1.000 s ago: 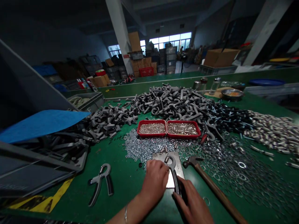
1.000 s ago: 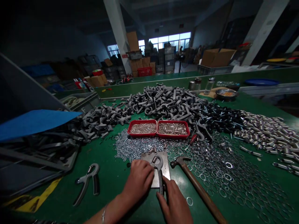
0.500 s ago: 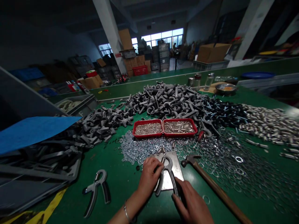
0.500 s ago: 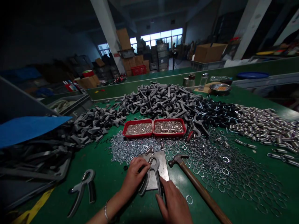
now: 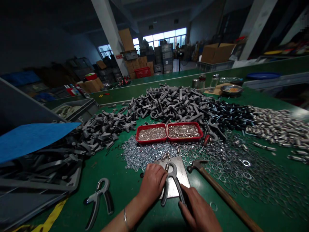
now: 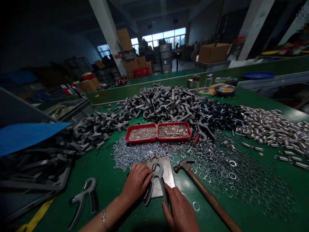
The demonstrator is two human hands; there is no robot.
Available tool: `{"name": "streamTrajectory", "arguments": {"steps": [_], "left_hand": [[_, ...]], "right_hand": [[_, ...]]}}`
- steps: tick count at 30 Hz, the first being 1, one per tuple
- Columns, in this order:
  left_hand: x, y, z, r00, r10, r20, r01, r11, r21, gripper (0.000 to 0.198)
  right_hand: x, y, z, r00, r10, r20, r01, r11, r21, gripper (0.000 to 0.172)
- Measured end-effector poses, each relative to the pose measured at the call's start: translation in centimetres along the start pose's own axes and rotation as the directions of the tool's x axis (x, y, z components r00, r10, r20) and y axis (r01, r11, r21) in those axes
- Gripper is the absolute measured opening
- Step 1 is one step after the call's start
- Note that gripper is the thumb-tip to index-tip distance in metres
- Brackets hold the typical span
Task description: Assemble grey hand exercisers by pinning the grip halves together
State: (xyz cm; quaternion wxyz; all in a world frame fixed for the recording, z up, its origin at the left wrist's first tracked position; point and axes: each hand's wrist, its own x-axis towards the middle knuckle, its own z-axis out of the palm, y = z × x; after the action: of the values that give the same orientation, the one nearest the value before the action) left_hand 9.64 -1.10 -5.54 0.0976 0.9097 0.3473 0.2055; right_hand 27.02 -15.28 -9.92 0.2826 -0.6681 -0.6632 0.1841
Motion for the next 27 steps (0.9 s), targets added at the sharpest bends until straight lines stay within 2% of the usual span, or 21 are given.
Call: {"name": "streamTrajectory", "arguments": {"steps": [3, 5, 8, 11, 13, 15, 17, 19, 21, 24, 27], "left_hand": [[-0.1, 0.1, 0.2, 0.999, -0.052, -0.004, 0.052, 0.999, 0.016, 0.016], [0.0, 0.1, 0.2, 1.0, -0.017, 0.009, 0.016, 0.998, 0.052, 0.017], [0.4, -0.3, 0.1, 0.989, 0.131, 0.064, -0.139, 0.982, 0.131, 0.02], [1.0, -0.8, -0.1, 0.942, 0.299, 0.152, -0.325, 0.926, 0.191, 0.02], [1.2, -1.1, -0.4, 0.917, 0.34, 0.209, -0.379, 0.906, 0.19, 0.018], [1.2, -1.4, -1.1, 0.924, 0.296, 0.241, -0.335, 0.932, 0.138, 0.014], [1.4, -1.9, -2.1, 0.953, 0.206, 0.221, -0.223, 0.973, 0.056, 0.014], [2.3, -2.9, -3.3, 0.983, 0.102, 0.155, -0.106, 0.994, 0.022, 0.019], [4.4, -4.6, -4.4, 0.996, -0.012, 0.087, 0.004, 0.996, 0.089, 0.02], [8.8, -8.1, -5.3, 0.988, -0.145, 0.061, 0.128, 0.967, 0.22, 0.021], [12.9, -11.7, -5.4, 0.966, -0.241, 0.091, 0.208, 0.939, 0.276, 0.017]], "right_hand": [[-0.1, 0.2, 0.1, 1.0, -0.012, -0.018, 0.012, 1.0, -0.015, 0.044], [-0.2, 0.2, 0.2, 0.999, -0.023, -0.034, 0.023, 0.999, -0.025, 0.045], [-0.3, -0.1, 0.3, 0.998, -0.034, -0.054, 0.032, 0.999, -0.039, 0.045], [0.0, -0.4, -0.2, 0.998, -0.041, -0.04, 0.04, 0.999, -0.021, 0.043], [0.3, 0.1, -1.3, 0.998, -0.046, -0.039, 0.045, 0.999, -0.006, 0.038], [0.4, 1.7, -3.0, 0.993, -0.039, -0.108, 0.031, 0.996, -0.08, 0.034], [0.3, 4.2, -4.9, 0.979, -0.041, -0.198, -0.01, 0.968, -0.25, 0.037], [0.1, 6.9, -6.7, 0.978, -0.057, -0.2, -0.03, 0.913, -0.407, 0.042], [-0.1, 8.7, -8.2, 0.988, -0.054, -0.146, -0.022, 0.881, -0.473, 0.042], [0.1, 9.0, -9.9, 0.998, 0.008, -0.063, -0.033, 0.914, -0.403, 0.039], [0.6, 7.5, -11.1, 0.995, 0.081, -0.059, -0.093, 0.966, -0.239, 0.037]]}}
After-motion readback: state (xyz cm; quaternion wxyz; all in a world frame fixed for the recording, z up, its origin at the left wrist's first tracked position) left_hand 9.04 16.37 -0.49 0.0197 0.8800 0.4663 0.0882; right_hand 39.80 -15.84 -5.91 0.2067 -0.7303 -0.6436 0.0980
